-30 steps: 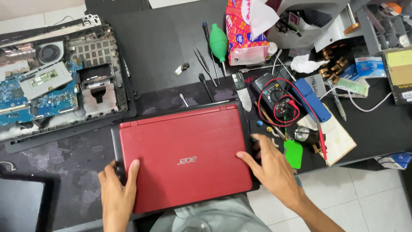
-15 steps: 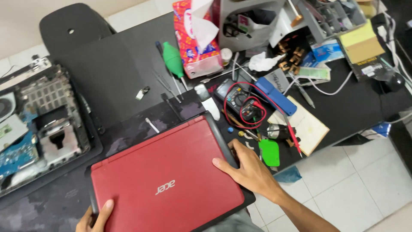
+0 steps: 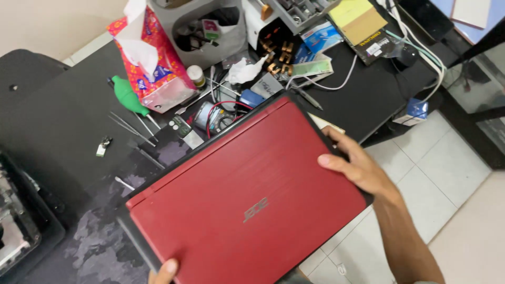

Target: The person places a red laptop on the table and then uses a multimeter to test the motherboard of a disassembled laptop. They probe various points on the circuit board with the multimeter probes and then handle the laptop casing and screen.

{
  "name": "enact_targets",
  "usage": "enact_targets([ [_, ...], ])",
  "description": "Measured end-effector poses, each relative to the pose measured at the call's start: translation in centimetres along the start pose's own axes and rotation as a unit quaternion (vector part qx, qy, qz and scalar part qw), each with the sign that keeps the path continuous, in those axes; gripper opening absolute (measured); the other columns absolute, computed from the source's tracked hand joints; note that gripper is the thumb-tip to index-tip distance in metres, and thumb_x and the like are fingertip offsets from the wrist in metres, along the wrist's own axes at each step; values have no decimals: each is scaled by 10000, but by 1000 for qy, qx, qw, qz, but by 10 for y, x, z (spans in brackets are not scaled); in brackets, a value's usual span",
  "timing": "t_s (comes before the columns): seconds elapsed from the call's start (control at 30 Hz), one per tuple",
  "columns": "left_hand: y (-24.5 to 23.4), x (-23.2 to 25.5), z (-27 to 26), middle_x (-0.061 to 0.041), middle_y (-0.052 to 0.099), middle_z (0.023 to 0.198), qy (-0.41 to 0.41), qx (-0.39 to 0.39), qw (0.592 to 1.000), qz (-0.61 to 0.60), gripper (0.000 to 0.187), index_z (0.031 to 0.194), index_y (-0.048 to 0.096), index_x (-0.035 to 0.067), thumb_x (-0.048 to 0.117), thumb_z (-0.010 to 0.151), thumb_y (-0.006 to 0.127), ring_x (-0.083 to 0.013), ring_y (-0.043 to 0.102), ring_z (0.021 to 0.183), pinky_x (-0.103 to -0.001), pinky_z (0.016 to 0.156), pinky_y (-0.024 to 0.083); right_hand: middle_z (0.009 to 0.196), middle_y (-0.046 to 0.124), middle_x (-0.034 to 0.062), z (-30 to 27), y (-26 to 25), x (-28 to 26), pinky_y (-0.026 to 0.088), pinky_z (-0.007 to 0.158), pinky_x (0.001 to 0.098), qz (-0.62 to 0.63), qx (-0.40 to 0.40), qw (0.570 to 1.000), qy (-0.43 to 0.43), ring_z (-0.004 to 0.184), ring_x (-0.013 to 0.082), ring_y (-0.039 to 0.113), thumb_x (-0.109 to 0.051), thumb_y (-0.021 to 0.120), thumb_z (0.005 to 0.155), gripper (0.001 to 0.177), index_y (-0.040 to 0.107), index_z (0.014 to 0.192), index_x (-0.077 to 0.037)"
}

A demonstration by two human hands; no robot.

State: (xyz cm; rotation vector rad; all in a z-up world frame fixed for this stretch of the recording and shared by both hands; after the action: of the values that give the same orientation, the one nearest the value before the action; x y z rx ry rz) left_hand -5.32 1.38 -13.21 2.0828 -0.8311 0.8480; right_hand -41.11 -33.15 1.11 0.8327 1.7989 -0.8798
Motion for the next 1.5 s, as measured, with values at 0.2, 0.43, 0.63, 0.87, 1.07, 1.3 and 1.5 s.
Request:
enact_targets([
  [0.2, 199, 5, 30, -211, 668, 1343, -128, -59, 985, -95, 686, 1440, 468, -1, 123, 817, 727, -320, 650, 1246, -472, 1041, 516, 1233, 661, 164, -9, -144, 43, 475, 937, 330, -60, 150, 977, 136, 1087, 214, 627, -343, 720, 825, 757, 548, 1486, -16],
  [0.43, 302, -13, 49, -69, 689, 1128, -187, -217, 957, -42, 613, 1427, 508, 18, 205, 901, 762, -111, 618, 849, -247, 612, 458, 1283, 664, 143, 6, -249, 90, 500, 935, 303, 57, 108, 989, 89, 1095, 177, 646, -350, 751, 786, 830, 535, 1466, 74],
  [0.63, 348, -13, 67, -16, 647, 1084, -238, -217, 947, 13, 679, 1448, 457, 72, 299, 888, 766, -74, 575, 840, -260, 651, 458, 1277, 672, 137, 33, -286, 109, 492, 946, 316, 22, 112, 984, 133, 1084, 186, 642, -340, 740, 786, 801, 551, 1471, 30],
  [0.87, 375, -23, 75, -34, 663, 1282, -257, -230, 939, 24, 698, 1510, 365, 180, 366, 918, 685, -159, 672, 1144, -404, 921, 570, 1291, 685, 142, 48, -321, 132, 449, 1007, 335, -34, 140, 976, 163, 1133, 204, 621, -282, 669, 849, 669, 596, 1459, -17],
  [1.07, 404, -28, 75, -44, 610, 1359, -261, -269, 927, -18, 749, 1554, 254, 213, 380, 939, 649, -180, 650, 1185, -444, 974, 561, 1326, 681, 121, 50, -302, 81, 452, 990, 355, -150, 138, 962, 183, 1123, 235, 633, -267, 558, 808, 748, 544, 1552, -194],
  [1.3, 427, -31, 96, -119, 565, 1406, -215, -299, 929, -46, 746, 1563, 253, 162, 436, 970, 613, -226, 652, 1188, -465, 979, 545, 1271, 648, 88, 55, -327, 77, 478, 928, 353, -170, 165, 962, 135, 1078, 199, 611, -236, 580, 871, 642, 563, 1510, -172],
  [1.5, 426, -69, 121, -118, 626, 1357, -204, -252, 944, -67, 688, 1480, 400, 61, 465, 973, 633, -235, 665, 1171, -435, 1004, 544, 1110, 623, 50, 66, -351, 88, 488, 857, 318, -175, 175, 961, 120, 970, 141, 588, -195, 653, 959, 468, 621, 1421, -129],
])
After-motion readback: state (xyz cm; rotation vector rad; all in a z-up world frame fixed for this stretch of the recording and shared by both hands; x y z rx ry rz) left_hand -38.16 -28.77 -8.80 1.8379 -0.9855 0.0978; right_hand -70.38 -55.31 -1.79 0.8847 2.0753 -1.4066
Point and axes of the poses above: each hand's wrist, its own z-axis towards the middle knuckle, its own y-axis out of the palm, x = y × z, the point moved 3 cm from there along z, towards the middle knuckle
